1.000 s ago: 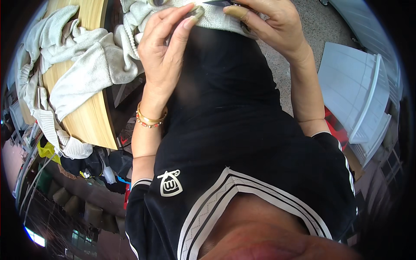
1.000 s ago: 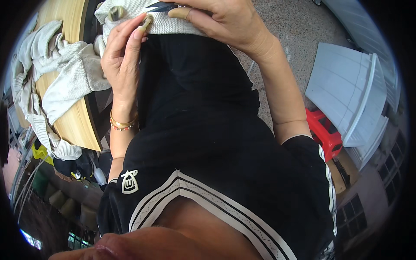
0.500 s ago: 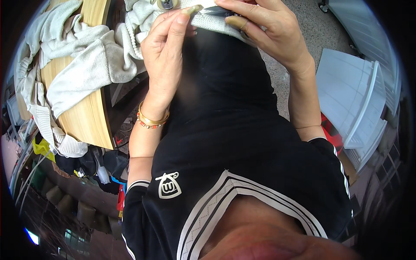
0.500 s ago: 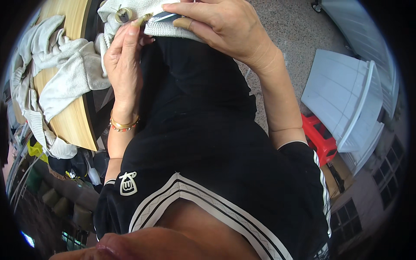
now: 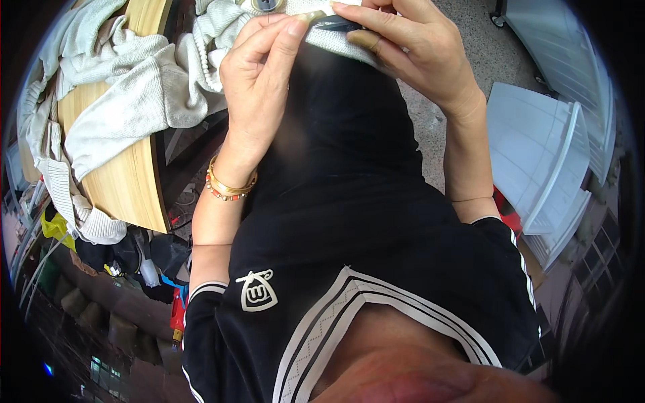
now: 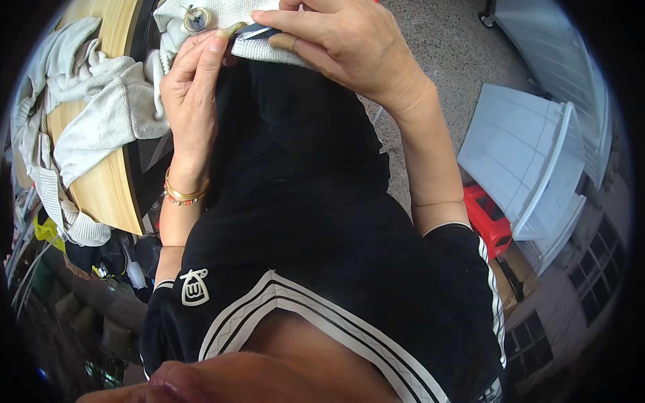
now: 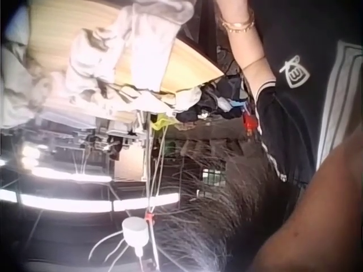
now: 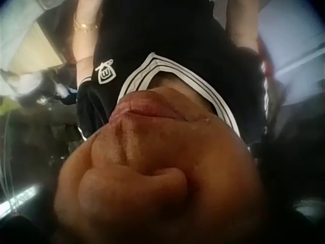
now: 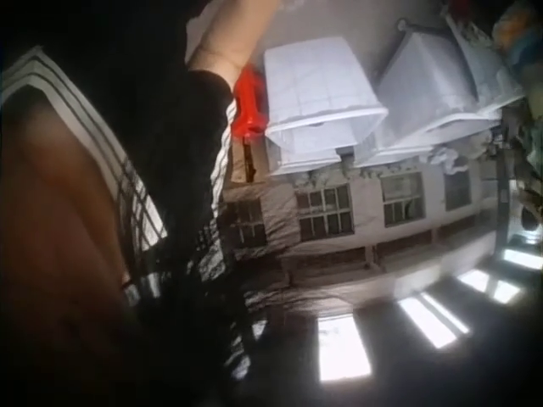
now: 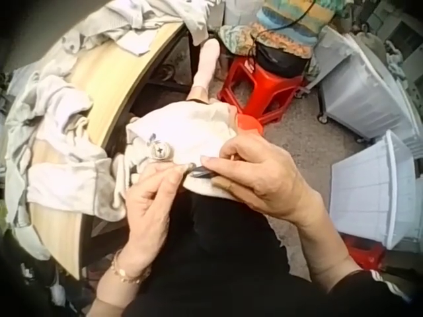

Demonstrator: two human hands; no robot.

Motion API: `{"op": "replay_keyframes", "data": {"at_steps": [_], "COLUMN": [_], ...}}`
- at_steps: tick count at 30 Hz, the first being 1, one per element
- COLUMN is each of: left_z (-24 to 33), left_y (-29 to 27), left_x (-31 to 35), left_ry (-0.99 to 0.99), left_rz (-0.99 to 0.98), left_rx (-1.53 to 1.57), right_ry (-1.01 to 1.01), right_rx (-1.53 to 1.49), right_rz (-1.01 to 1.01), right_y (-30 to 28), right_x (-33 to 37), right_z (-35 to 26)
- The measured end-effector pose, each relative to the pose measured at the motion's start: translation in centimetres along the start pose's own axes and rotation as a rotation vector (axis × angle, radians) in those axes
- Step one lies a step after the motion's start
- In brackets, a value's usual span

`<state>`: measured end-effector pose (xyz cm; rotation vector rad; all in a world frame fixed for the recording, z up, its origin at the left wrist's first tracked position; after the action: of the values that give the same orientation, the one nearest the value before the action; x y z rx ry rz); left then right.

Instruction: Trimming loose threads and excess material from white knit cardigans using small scissors in a factory setting.

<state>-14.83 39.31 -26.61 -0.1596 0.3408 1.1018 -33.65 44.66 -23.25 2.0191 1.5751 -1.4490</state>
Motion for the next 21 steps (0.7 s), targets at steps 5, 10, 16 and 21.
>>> {"op": "replay_keyframes", "data": {"at_steps": [5, 10, 16, 21], "left_z": [0.2, -0.5, -1.0, -0.6], "left_y": [-0.2, -0.7, -0.9, -1.1], "left_x": [-0.3, -0.1, -0.2, -0.2], "left_ry": [0.033, 0.028, 0.031, 0.002], "left_rz": [-0.049, -0.092, -0.108, -0.088], "left_rx": [-0.059, -0.052, -0.031, 0.008], "right_ry": [0.376, 0.337, -0.011, 0.523], "right_rx": [0.298, 0.283, 0.093, 0.041], "right_rz": [-0.400, -0.401, -0.039, -0.257], "right_y": [-0.4, -0.9, 0.5, -1.4], "right_x": [-2.1, -2.9, -0.6, -1.8], "right_z": [-1.8, -2.8, 0.0, -2.1]}}
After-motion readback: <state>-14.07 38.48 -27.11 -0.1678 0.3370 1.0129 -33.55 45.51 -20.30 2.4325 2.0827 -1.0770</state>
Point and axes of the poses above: each hand's wrist, its own x-axis away from the middle knuckle, its own y-axis out of the palm, z = x × y, the point moved 4 cm from there along -x, towards the middle knuckle, and after that the axes turned 11 degrees about y, right-handed, at the moved point
